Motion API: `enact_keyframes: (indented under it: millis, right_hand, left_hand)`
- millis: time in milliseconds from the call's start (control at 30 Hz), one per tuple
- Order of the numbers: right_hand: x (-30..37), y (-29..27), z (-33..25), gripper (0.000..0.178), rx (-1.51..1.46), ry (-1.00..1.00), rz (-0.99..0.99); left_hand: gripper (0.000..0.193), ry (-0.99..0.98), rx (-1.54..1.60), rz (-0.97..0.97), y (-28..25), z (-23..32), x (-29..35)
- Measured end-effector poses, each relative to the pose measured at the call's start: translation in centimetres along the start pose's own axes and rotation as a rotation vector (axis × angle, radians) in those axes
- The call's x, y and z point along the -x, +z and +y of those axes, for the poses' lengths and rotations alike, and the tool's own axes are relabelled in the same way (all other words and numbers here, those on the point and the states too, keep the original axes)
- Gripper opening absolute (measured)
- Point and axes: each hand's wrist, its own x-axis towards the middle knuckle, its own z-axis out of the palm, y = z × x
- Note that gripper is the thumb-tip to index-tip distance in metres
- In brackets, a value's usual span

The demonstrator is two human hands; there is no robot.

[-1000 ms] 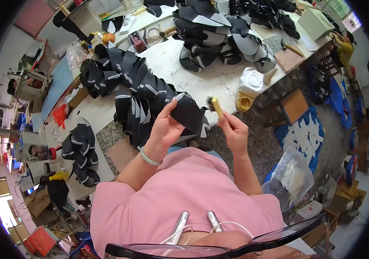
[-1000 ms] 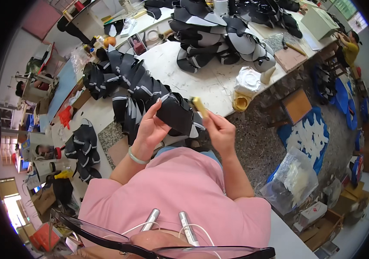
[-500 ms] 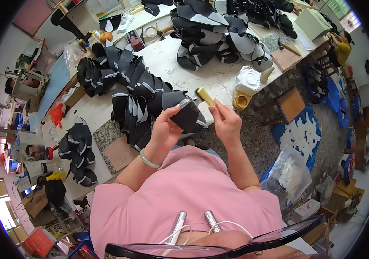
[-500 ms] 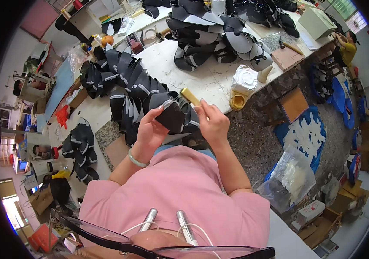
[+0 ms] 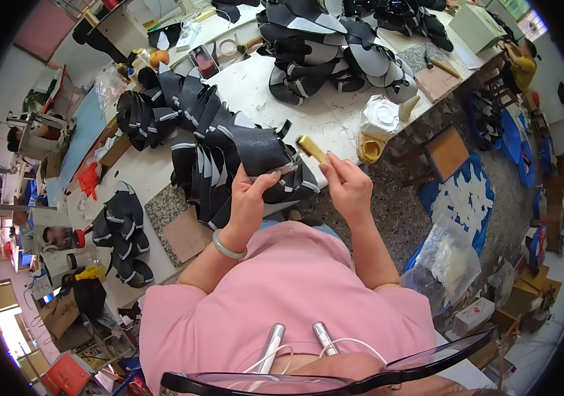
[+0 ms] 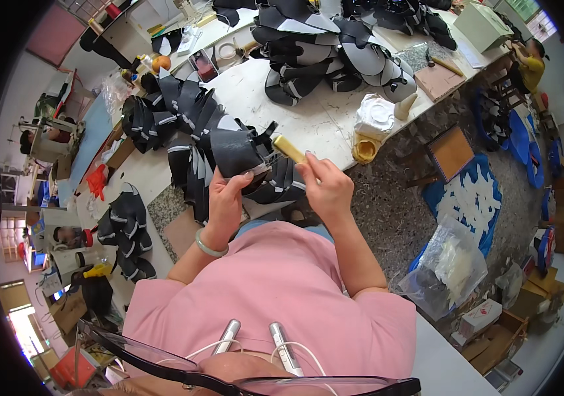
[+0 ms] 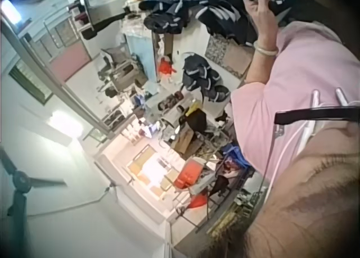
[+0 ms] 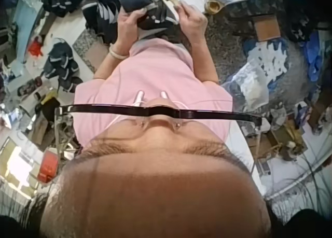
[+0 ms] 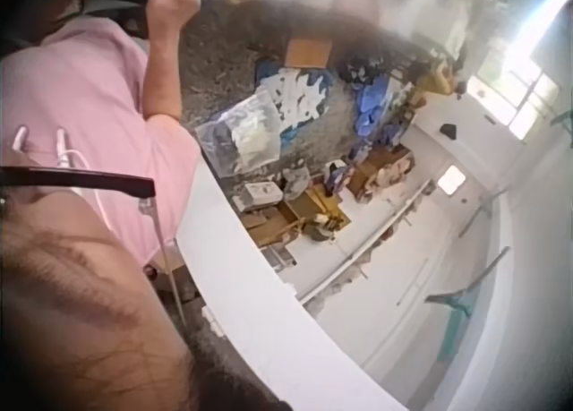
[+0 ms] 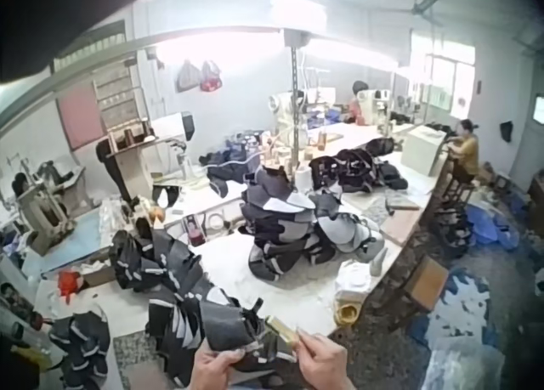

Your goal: The person applies adhesive to shoe upper components using a brush and presses the glued edges by hand before setting each piece aside.

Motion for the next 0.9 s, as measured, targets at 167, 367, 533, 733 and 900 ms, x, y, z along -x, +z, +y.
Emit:
enact_keyframes:
  millis: [167,367,533,733,900]
  right_hand:
    - [0.5,-0.2,-1.3,0.025,-0.225,0.037,-0.019]
    - [-0.1,-0.4,-1.2,0.025,-0.15,-0.033,0.027]
    - [-0.5,0.4,0.0,0.024,-0.017,0.024,0.015]
    - [-0.9,0.0,-0.9,0.025,0.018,-0.031,-0.014]
    - [-1.0,-0.5,-3.1,0.024,-0.17,-0.122,-0.01]
  left_hand:
    - [0.028,0.03,-0.058,-0.025,0.1,0.4,0.2]
    - [0.03,-0.005,-0.065,0.01,-0.2,0.7,-0.1]
    - [0.03,0.017,-0.007,0.016,-0.1,1.2,0.2]
    - [0.033,-0.012,0.086,-0.002,-0.9,1.8,0.4]
    - [0.029,0.006,0.082,0.023,-0.7,2.7,0.2]
